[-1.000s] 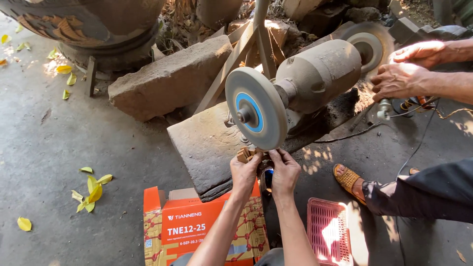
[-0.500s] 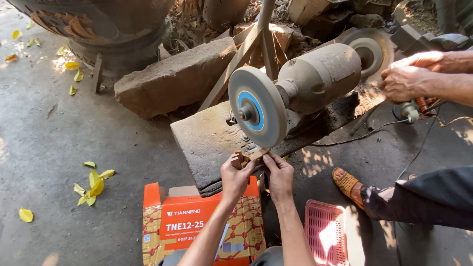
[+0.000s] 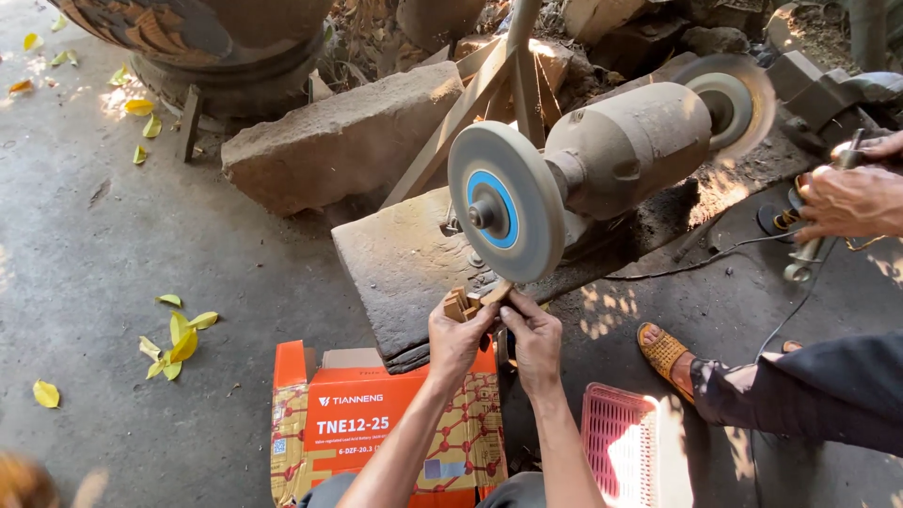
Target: Grinding small parts on a bench grinder while sitting on the floor
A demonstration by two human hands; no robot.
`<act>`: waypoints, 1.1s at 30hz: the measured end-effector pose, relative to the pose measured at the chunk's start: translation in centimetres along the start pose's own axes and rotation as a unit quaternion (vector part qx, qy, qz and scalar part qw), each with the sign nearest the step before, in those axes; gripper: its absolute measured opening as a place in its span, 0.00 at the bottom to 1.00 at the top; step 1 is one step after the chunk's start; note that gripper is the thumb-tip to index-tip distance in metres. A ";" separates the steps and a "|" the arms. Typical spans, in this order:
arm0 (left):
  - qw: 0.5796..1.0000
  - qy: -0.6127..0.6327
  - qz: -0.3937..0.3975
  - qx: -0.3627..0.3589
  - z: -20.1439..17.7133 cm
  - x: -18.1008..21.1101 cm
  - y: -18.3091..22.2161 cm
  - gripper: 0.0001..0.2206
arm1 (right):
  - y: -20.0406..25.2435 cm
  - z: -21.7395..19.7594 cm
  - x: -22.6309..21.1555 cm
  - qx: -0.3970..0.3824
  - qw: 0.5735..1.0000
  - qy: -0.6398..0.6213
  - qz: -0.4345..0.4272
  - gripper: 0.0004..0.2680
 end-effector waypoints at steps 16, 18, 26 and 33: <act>0.999 -0.034 0.009 0.010 -0.1 -0.3 0.3 0.08 | 0.1 0.2 0.6 -0.009 0.999 -0.030 0.027 0.15; 1.000 -0.016 0.005 0.009 1.1 -0.2 -0.2 0.08 | -0.6 -0.6 1.1 -0.002 0.999 -0.042 0.025 0.15; 1.000 0.010 0.007 0.014 0.5 0.3 -1.5 0.08 | -1.8 -0.2 2.5 -0.021 0.999 -0.048 0.010 0.16; 1.000 -0.017 -0.013 0.017 -0.8 -1.1 -0.4 0.08 | 0.0 0.2 1.2 -0.040 0.998 -0.040 0.030 0.15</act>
Point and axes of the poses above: each hand's wrist, its own y-axis away from the middle knuckle, its own z-axis out of the palm, x = y × z, the point moved 1 cm from there along -y, towards the middle knuckle, and after that the axes turned 9 degrees about -x, right-handed, at the moved point
